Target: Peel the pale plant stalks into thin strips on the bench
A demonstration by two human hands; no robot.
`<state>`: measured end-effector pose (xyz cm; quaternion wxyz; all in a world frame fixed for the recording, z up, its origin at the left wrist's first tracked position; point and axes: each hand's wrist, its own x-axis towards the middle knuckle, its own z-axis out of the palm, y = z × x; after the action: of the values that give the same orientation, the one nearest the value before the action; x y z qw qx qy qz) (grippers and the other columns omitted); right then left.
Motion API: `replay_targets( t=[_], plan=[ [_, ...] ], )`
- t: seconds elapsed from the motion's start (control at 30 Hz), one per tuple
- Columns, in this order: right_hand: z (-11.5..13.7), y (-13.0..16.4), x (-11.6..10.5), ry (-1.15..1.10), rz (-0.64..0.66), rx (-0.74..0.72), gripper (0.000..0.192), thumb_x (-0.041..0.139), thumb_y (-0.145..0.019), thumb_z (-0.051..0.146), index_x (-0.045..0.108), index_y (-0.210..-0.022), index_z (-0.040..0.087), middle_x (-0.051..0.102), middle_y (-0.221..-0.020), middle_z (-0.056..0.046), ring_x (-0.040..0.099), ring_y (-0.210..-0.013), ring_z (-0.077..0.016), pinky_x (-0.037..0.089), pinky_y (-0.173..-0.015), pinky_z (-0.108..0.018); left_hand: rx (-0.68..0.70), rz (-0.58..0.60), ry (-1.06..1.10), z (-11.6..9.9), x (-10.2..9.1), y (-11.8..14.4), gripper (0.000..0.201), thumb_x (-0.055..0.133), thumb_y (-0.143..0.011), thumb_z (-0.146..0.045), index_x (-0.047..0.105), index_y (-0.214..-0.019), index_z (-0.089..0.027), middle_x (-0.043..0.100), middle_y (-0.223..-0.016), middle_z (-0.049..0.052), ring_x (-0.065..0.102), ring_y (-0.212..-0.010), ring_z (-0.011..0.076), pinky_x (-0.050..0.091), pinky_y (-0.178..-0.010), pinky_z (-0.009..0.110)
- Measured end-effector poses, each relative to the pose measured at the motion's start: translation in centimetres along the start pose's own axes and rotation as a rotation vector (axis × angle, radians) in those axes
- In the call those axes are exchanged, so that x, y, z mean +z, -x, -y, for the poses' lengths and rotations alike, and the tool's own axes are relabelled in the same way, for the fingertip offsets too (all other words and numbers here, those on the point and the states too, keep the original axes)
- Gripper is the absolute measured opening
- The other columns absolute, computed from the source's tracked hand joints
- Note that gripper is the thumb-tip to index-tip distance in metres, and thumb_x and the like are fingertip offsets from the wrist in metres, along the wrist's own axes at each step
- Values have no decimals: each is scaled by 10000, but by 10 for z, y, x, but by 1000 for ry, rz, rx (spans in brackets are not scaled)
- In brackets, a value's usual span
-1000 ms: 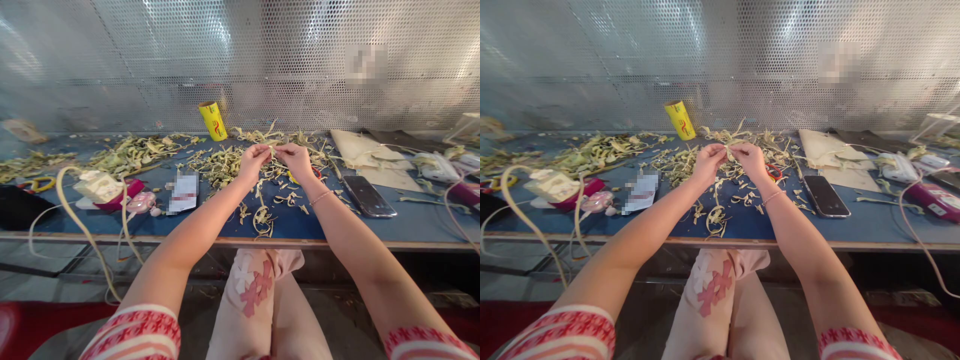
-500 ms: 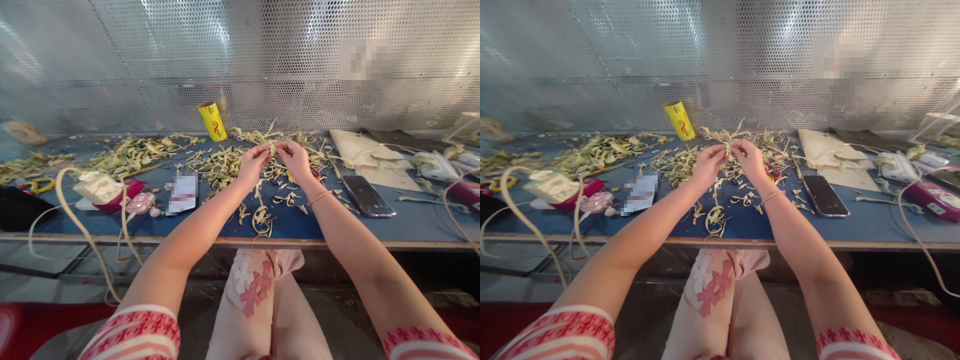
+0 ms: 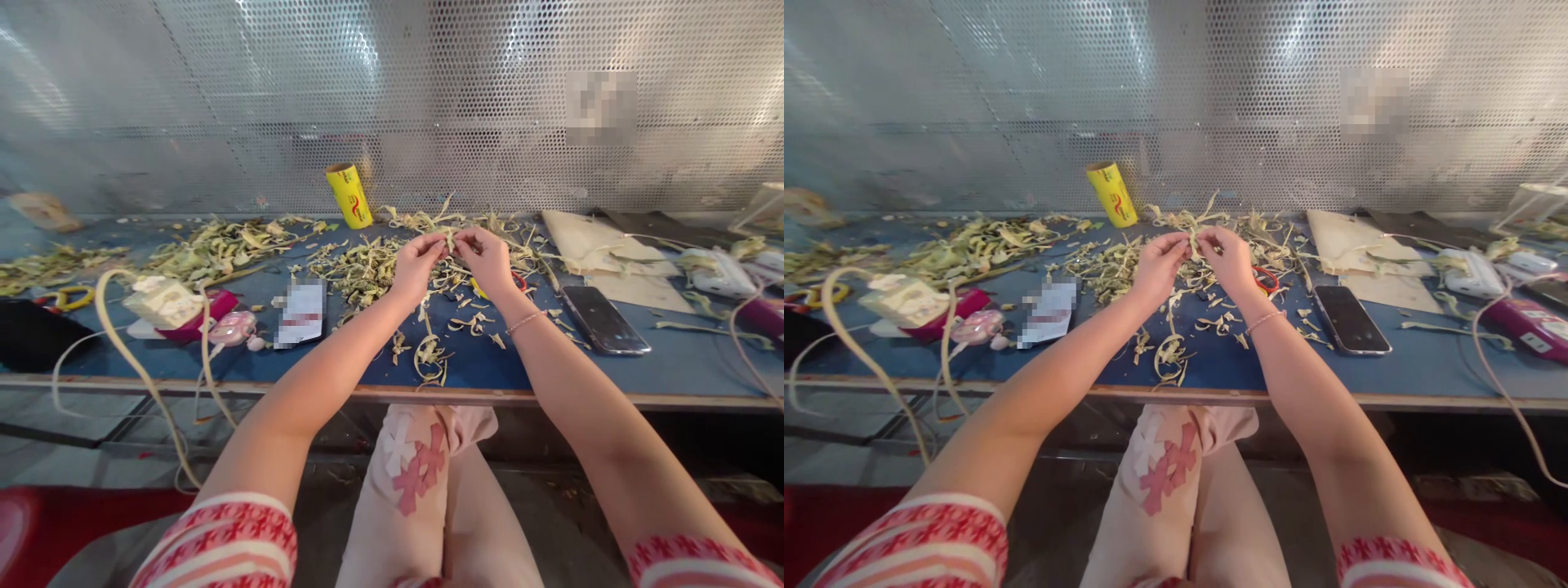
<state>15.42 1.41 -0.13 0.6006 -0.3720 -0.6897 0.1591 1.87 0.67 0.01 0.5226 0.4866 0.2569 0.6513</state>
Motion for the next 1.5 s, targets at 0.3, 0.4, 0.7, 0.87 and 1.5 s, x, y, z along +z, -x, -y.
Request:
replay_targets(
  t=[0.3, 0.4, 0.7, 0.87, 1.5],
  plan=[
    [9, 3, 4, 7, 11, -67, 81, 551, -820, 249, 619, -797, 212, 624, -855, -25, 586, -767, -145, 512, -721, -309, 31, -24, -6, 2, -1, -2, 70, 639, -761, -132, 684, -774, -184, 625, -670, -20, 555, -659, 76, 468, -754, 250],
    [14, 4, 3, 40, 8, -114, 83, 534, -812, 198, 605, -773, 209, 609, -829, -20, 566, -760, -143, 498, -725, -308, 31, -28, 24, 0, 0, -1, 76, 621, -764, -111, 658, -754, -176, 608, -654, -27, 537, -630, 64, 457, -718, 230],
    [15, 4, -1, 212, 9, -182, 96, 521, -840, 193, 602, -792, 212, 616, -841, -42, 554, -811, -172, 466, -757, -320, 7, 10, 43, -3, 2, 3, 101, 648, -722, -82, 652, -713, -183, 638, -700, -24, 585, -686, 72, 490, -787, 253],
    [15, 4, -2, 254, 14, -222, 131, 505, -862, 224, 618, -796, 222, 619, -831, -46, 556, -809, -182, 461, -776, -332, 16, -14, 20, 3, 0, -1, 72, 686, -710, -122, 690, -741, -186, 655, -706, -13, 590, -697, 82, 492, -806, 279],
    [9, -6, -2, -64, 46, 81, 107, 657, -723, 274, 583, -757, 205, 596, -725, 3, 566, -711, -141, 488, -708, -314, 110, 66, -70, 17, -12, -8, 45, 688, -732, -215, 676, -762, -183, 631, -711, -7, 554, -683, 82, 456, -748, 243]
  ],
)
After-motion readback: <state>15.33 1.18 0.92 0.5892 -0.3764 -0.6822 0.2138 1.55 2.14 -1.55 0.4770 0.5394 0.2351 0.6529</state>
